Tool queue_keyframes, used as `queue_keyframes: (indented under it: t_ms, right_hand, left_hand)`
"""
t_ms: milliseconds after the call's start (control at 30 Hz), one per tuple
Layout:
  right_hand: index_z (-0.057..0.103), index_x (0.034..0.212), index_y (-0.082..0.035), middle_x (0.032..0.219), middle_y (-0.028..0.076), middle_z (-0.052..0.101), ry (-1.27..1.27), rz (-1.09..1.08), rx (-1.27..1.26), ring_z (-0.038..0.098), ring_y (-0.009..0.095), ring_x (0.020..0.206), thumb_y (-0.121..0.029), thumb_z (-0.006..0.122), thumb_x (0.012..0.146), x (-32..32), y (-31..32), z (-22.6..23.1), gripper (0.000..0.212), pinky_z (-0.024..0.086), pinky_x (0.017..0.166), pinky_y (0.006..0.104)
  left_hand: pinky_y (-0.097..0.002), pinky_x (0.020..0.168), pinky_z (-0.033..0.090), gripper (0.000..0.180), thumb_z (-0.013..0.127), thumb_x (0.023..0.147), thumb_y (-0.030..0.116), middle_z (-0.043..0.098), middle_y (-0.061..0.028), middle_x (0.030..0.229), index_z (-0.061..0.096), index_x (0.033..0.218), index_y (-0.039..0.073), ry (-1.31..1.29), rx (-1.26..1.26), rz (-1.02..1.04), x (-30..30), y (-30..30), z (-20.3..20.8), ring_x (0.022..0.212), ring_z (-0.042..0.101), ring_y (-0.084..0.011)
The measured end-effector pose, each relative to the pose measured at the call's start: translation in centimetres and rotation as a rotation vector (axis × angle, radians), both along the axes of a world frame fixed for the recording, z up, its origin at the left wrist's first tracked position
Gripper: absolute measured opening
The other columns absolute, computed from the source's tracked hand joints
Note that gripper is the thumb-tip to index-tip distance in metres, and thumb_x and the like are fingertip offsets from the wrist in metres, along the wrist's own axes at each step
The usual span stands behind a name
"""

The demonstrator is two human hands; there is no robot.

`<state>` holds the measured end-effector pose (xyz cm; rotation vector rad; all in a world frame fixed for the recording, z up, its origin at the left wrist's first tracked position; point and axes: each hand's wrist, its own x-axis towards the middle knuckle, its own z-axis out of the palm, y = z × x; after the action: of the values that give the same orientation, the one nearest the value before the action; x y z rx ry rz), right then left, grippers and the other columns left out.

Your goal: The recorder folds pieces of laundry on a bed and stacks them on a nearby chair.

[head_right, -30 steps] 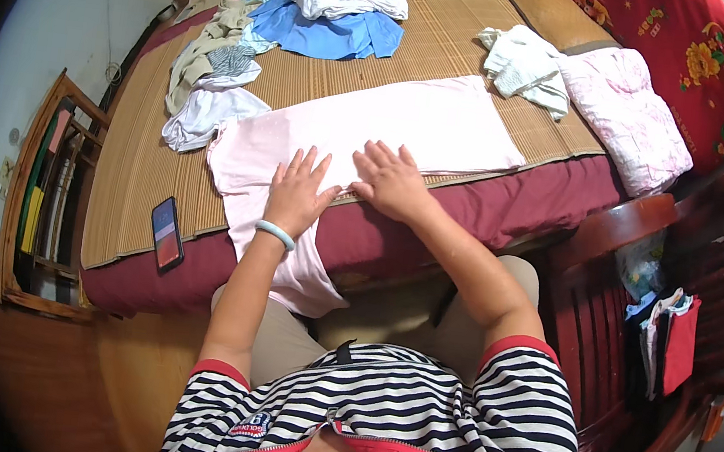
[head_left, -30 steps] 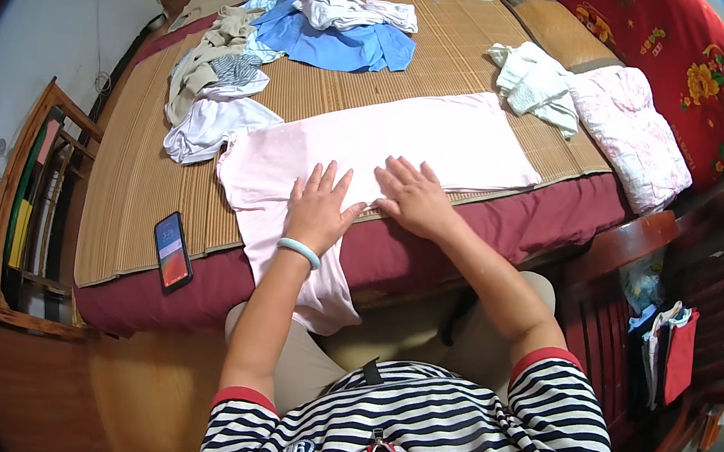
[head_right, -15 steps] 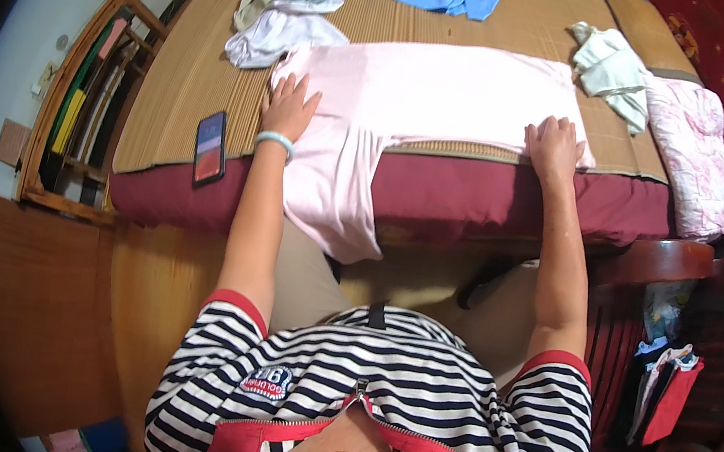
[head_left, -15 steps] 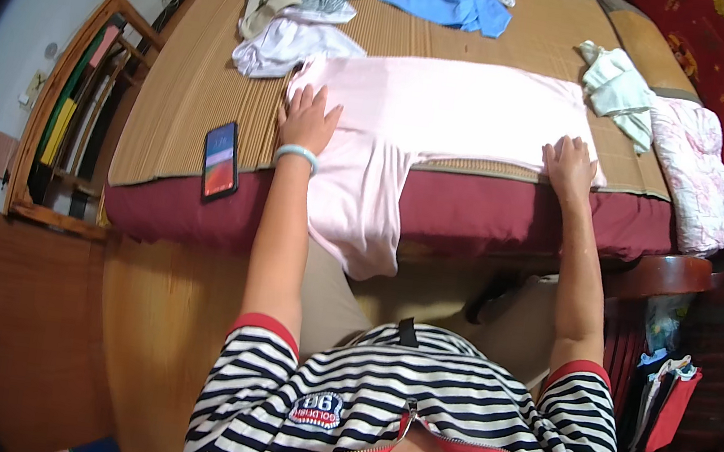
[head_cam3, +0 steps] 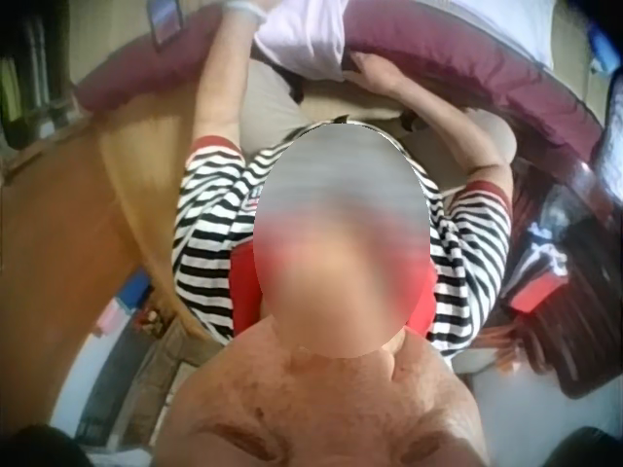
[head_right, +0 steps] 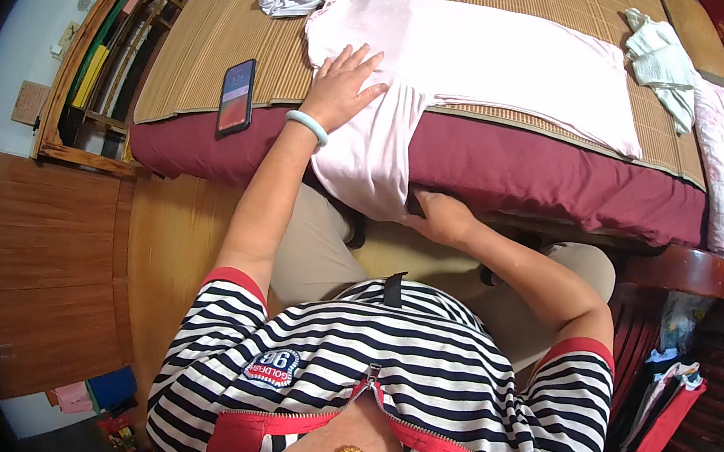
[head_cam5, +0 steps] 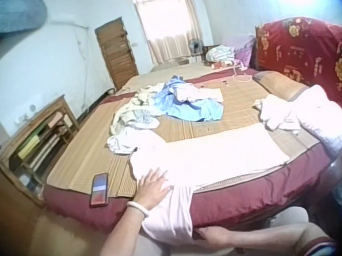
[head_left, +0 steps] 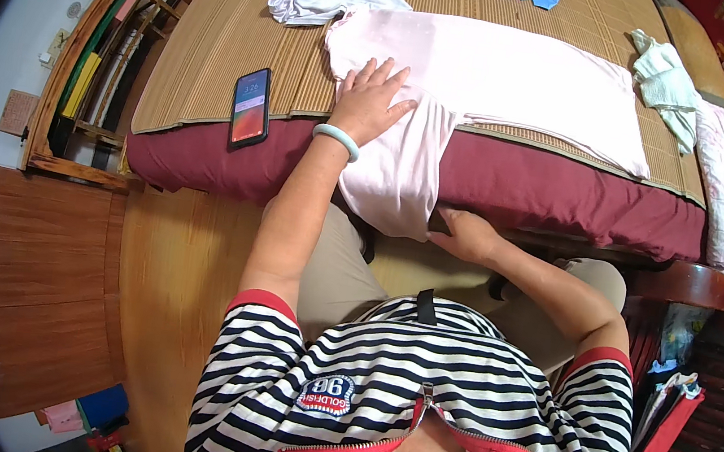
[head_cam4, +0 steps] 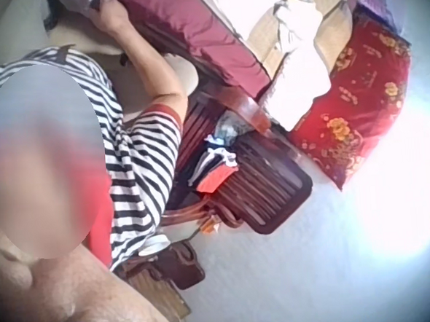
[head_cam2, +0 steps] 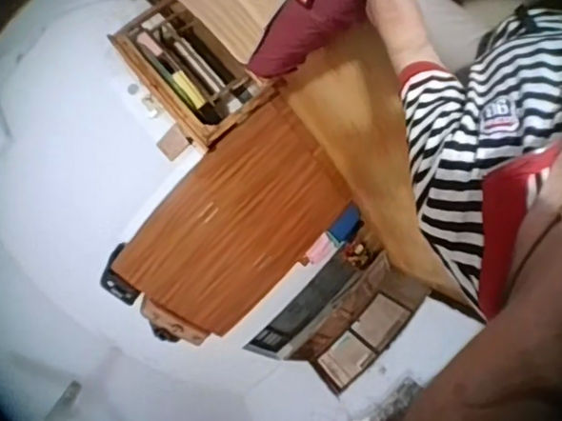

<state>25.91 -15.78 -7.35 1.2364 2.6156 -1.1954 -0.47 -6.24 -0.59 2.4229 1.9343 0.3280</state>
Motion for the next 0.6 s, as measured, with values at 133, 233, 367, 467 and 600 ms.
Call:
queue_keyframes:
  t_ms: [133, 233, 367, 467, 600]
  right_hand:
    - [0.063, 0.122, -0.003, 0.115, 0.022, 0.068, 0.245, -0.015, -0.203, 0.066, 0.037, 0.103, -0.039, 0.071, 0.087, -3.0, -0.2, -2.7, 0.051, 0.051, 0.092, 0.0395]
    - [0.065, 0.124, -0.006, 0.108, 0.013, 0.072, 0.420, -0.087, -0.465, 0.068, 0.025, 0.096, -0.041, 0.078, 0.084, -4.2, -1.1, -6.7, 0.055, 0.051, 0.090, 0.0351]
    - [0.066, 0.116, -0.004, 0.107, 0.014, 0.071, 0.226, 0.084, -0.713, 0.065, 0.024, 0.100, -0.037, 0.071, 0.091, -4.9, -1.4, -9.3, 0.042, 0.050, 0.091, 0.0374]
    - [0.066, 0.118, -0.003, 0.107, 0.020, 0.070, 0.450, 0.239, -0.355, 0.065, 0.029, 0.100, -0.045, 0.062, 0.096, -5.2, -2.8, -10.2, 0.047, 0.050, 0.092, 0.0382]
    - [0.063, 0.126, -0.002, 0.119, 0.018, 0.067, 0.066, 0.319, -0.560, 0.062, 0.028, 0.109, -0.047, 0.059, 0.098, -7.1, -0.9, 1.9, 0.054, 0.046, 0.098, 0.0362]
  left_hand:
    - [-0.0518, 0.119, 0.018, 0.062, 0.048, 0.098, 0.054, 0.035, -0.0140, 0.157, 0.042, 0.150, 0.020, 0.014, 0.039, -0.019, -0.5, -0.3, -0.4, 0.147, 0.026, -0.0361]
    - [-0.0538, 0.119, 0.019, 0.059, 0.050, 0.098, 0.050, 0.037, -0.0121, 0.156, 0.044, 0.149, 0.020, -0.009, 0.048, -0.047, -0.3, -0.7, -0.3, 0.147, 0.027, -0.0357]
    - [-0.0553, 0.118, 0.019, 0.056, 0.049, 0.099, 0.046, 0.037, -0.0106, 0.157, 0.045, 0.148, 0.018, -0.030, 0.015, -0.101, 0.0, -1.3, 0.3, 0.146, 0.028, -0.0360]
    - [-0.0517, 0.120, 0.017, 0.054, 0.047, 0.101, 0.044, 0.036, -0.0102, 0.157, 0.046, 0.147, 0.016, -0.070, -0.007, -0.151, -0.3, -0.4, 0.3, 0.147, 0.027, -0.0353]
    - [-0.0461, 0.120, 0.019, 0.055, 0.042, 0.104, 0.047, 0.044, -0.0112, 0.153, 0.051, 0.144, 0.010, -0.355, -0.139, -0.185, -3.8, 0.8, 0.5, 0.146, 0.032, -0.0303]
